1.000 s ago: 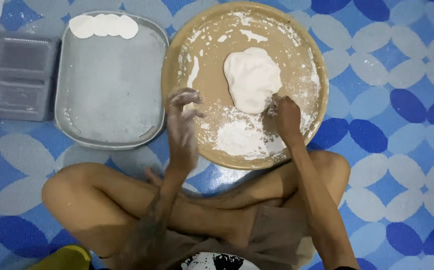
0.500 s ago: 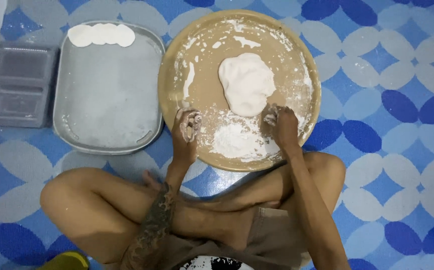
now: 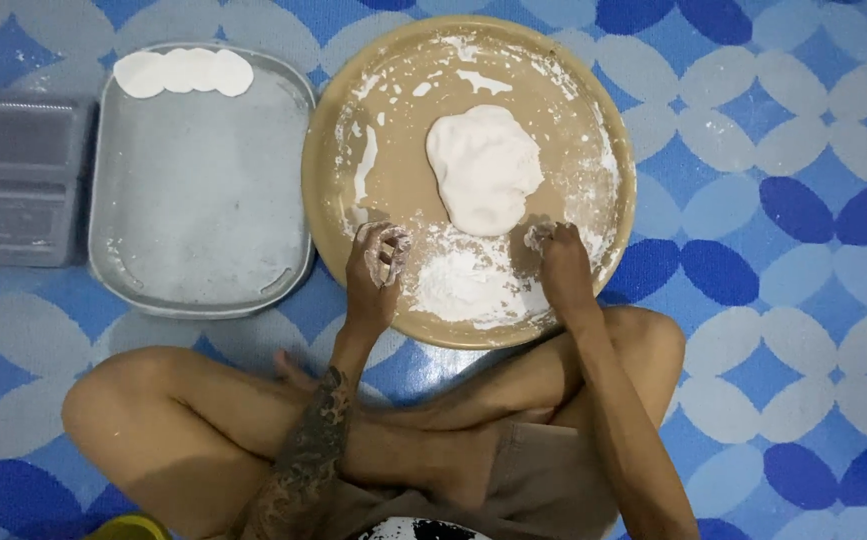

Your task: A person sitting on the floor portions out small, uniform pieces of white dough from a larger mass on a wooden tray and arranges them on a metal tray.

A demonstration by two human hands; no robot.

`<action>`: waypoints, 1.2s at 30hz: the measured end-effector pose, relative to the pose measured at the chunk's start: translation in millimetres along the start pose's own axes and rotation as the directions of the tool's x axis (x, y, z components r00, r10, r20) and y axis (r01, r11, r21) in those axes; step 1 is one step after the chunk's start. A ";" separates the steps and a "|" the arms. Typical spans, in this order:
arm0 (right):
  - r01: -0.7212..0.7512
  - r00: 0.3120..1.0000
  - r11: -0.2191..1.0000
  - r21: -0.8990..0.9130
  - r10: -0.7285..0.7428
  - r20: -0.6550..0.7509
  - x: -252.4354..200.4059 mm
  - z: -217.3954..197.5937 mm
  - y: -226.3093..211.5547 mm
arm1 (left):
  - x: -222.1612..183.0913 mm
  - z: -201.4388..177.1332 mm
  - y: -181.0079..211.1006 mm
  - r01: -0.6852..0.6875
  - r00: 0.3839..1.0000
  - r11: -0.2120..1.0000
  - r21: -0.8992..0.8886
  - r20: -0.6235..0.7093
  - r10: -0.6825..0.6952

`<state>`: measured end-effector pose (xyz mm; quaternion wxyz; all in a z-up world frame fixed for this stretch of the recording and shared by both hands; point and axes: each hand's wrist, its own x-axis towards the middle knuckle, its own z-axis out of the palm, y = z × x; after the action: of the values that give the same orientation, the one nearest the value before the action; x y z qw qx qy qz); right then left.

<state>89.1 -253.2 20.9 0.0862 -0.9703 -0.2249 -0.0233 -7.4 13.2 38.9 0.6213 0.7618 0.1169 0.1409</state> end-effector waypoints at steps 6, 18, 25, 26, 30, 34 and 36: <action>0.010 0.996 1.000 0.007 -0.010 0.085 19.1 -14.1 -6.3 | 0.4 -3.7 3.6 0.000 1.000 1.000 0.027 0.022 -0.001; -0.265 0.961 0.754 0.602 0.255 0.104 -11.2 -9.3 17.6 | -5.4 -5.7 -0.7 -0.034 0.999 0.999 -0.009 -0.005 0.034; 0.020 1.000 0.998 -0.066 -0.020 -0.008 -0.1 40.8 19.0 | -2.5 -5.7 3.5 -0.016 1.000 1.000 0.001 0.004 0.016; 0.021 1.000 0.997 -0.068 -0.022 -0.011 -3.3 33.8 15.0 | -1.9 -5.9 4.3 -0.019 1.000 1.000 -0.001 0.002 0.019; -0.026 0.995 1.000 -0.012 0.027 0.095 -5.8 13.8 7.0 | -2.2 -6.6 -1.1 -0.014 1.000 1.000 0.019 -0.012 0.015; -0.163 0.976 0.967 0.194 0.129 0.174 7.1 -6.1 12.3 | -6.2 0.0 -5.1 -0.012 1.000 1.000 0.015 -0.008 0.012; -0.138 0.978 0.978 0.158 0.110 0.175 18.2 -0.1 13.7 | -2.4 1.0 -0.9 -0.025 1.000 1.000 0.014 -0.003 0.025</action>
<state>111.4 -257.5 20.4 0.1505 -0.9702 -0.1713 0.0818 -9.3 11.6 37.7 0.6139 0.7674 0.1096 0.1491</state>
